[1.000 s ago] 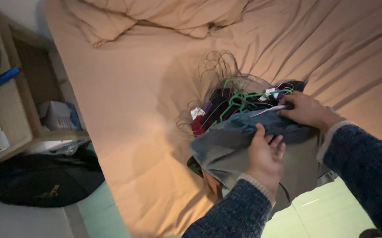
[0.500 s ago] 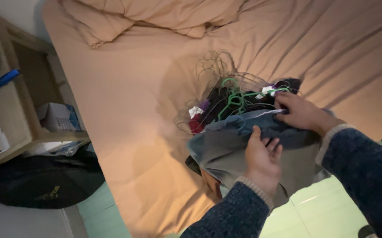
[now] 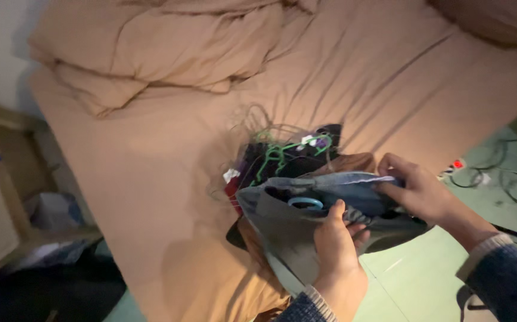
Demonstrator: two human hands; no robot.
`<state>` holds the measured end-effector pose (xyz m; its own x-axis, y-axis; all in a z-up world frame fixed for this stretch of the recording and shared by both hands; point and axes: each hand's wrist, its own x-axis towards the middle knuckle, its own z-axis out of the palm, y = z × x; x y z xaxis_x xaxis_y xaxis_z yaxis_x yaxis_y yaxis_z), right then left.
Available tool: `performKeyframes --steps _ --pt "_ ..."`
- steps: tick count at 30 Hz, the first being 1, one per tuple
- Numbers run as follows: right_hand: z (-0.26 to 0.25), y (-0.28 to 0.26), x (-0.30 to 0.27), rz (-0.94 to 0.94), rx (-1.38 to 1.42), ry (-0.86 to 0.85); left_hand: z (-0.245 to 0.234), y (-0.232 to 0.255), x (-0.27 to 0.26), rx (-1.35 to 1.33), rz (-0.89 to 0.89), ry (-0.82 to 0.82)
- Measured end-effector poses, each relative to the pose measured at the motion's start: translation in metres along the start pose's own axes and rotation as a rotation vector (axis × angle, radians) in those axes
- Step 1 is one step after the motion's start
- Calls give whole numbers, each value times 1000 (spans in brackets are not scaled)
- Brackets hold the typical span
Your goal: The person repeatedly picks up garments from a pile on the bed, places them on hangers, and hangs them on a nearby clothing rack. The person handles shirts, pants, and other clothing items one at a time, moving between the bed and the rack throughout the episode.
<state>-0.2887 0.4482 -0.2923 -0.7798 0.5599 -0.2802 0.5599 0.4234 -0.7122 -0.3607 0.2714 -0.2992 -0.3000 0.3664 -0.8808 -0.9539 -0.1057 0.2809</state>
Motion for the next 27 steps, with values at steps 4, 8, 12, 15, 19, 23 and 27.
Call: performKeyframes --steps 4,8,12,15,19,23,27 --pt "-40 0 -68 87 -16 218 17 -17 -40 151 58 -131" --pt "-75 -9 -154 165 115 386 32 -49 -89 299 108 -340" --pt "-92 -13 -253 315 109 613 41 -90 -149 441 86 -473" --pt "-83 0 -337 366 224 771 31 -125 -196 550 32 -503" --pt "-52 32 -443 229 303 1007 -4 -177 -253 723 -5 -574" --pt "3 59 -556 490 312 1209 -56 -225 -293 871 28 -730" --pt "54 78 -661 512 362 1433 -91 -266 -320 991 165 -871"
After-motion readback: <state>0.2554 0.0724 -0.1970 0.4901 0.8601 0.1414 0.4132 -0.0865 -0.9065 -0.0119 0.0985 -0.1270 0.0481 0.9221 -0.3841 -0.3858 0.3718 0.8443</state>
